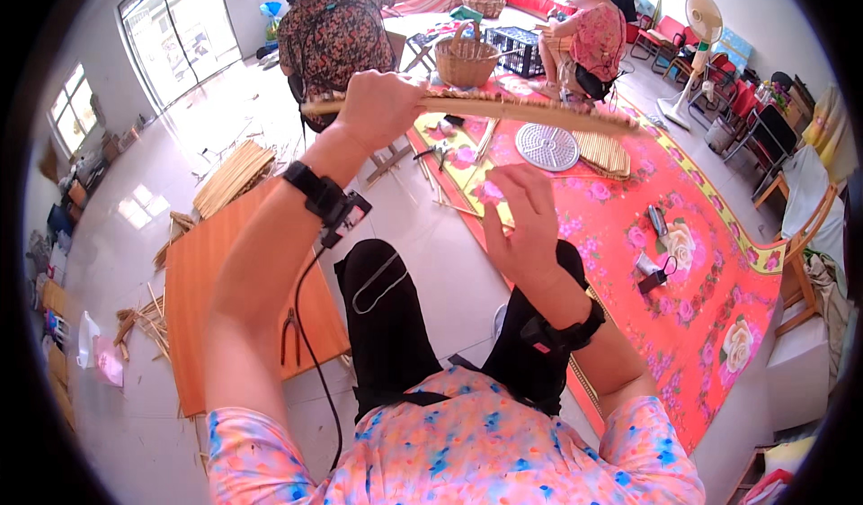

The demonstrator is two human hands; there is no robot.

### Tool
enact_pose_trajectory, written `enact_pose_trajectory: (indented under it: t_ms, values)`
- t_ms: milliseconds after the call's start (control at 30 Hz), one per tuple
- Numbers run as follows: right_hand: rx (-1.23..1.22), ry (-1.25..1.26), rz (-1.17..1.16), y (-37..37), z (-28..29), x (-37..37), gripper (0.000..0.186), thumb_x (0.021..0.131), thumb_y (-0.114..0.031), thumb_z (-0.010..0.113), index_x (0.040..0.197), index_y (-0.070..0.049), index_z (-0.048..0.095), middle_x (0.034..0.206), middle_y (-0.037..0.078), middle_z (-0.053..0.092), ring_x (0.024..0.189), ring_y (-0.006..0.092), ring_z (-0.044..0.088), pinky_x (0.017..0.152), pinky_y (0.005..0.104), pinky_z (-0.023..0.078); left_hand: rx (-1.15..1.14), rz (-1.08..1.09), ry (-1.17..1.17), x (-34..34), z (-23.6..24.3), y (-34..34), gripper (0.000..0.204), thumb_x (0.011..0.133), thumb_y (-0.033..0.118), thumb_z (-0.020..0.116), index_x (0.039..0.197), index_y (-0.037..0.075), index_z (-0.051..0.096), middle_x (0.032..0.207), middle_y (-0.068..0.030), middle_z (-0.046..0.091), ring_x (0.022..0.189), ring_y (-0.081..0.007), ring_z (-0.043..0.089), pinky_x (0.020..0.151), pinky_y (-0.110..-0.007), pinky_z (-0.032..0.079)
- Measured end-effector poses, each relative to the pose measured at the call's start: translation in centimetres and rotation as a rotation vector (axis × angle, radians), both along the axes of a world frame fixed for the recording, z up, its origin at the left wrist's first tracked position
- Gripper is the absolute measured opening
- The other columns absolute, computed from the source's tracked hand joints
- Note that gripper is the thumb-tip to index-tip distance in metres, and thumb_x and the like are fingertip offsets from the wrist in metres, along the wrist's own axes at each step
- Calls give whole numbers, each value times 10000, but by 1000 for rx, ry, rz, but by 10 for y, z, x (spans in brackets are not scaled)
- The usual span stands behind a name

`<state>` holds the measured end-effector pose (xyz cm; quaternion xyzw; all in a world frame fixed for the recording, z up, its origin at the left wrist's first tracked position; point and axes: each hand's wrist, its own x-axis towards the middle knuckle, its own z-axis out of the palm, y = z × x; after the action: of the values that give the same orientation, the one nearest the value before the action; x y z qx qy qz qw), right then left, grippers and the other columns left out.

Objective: The person constructs a bamboo fan by threading string through bamboo slats to bind them together, using shears and pliers to cut and pull the string, and knotting the thread at intervals.

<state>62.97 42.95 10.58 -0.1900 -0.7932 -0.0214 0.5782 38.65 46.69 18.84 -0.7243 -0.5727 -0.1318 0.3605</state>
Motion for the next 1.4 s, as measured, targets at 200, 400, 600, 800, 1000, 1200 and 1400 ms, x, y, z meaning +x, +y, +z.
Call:
enact_pose_trajectory:
  t_ms: [200,400,600,800,1000,1200,1400]
  values:
    - [-197,73,70,14,-9,-11,276,770,22,633,1042,-19,656,1040,163,623,941,308,621,819,359,510,122,73,-369,25,-15,7,340,757,422,685,851,97,656,718,-100,667,669,-291,673,598,-415,520]
    - [-365,115,91,20,-11,-19,282,757,18,633,1034,-30,652,993,142,639,915,311,622,781,370,511,106,161,-842,51,-49,16,379,719,418,706,896,82,693,774,-172,682,761,-353,673,694,-448,526]
    - [-400,0,128,21,-26,-31,242,814,-2,608,1050,-16,658,987,125,677,907,238,663,760,329,540,58,283,-1174,50,-105,-7,367,728,398,716,935,95,702,826,-139,705,804,-338,678,718,-425,517]
    - [-555,-22,275,18,-42,-59,246,791,-22,619,1034,-29,657,943,127,677,890,269,654,730,347,532,-2,460,-1410,47,-151,-41,340,735,342,731,962,91,697,838,-148,702,819,-336,680,714,-430,526]
    - [-752,-42,347,16,-61,-80,248,819,-46,615,1062,-18,659,968,123,673,914,223,658,724,332,547,-39,587,-1392,47,-173,-70,291,751,298,733,928,75,676,822,-171,692,815,-360,673,719,-450,521]
    - [-814,-47,241,17,-88,-95,377,864,-93,599,1222,18,559,1075,149,623,933,218,631,734,321,538,-108,629,-1324,68,-194,-93,300,769,262,710,976,56,643,860,-165,690,834,-358,663,740,-447,514]
    - [-923,6,220,20,-104,-78,479,884,-188,610,1293,30,486,1096,173,589,942,252,616,783,355,512,-373,293,-1080,91,-193,-108,558,828,221,664,1280,-3,424,1060,-220,591,798,-410,648,697,-478,535]
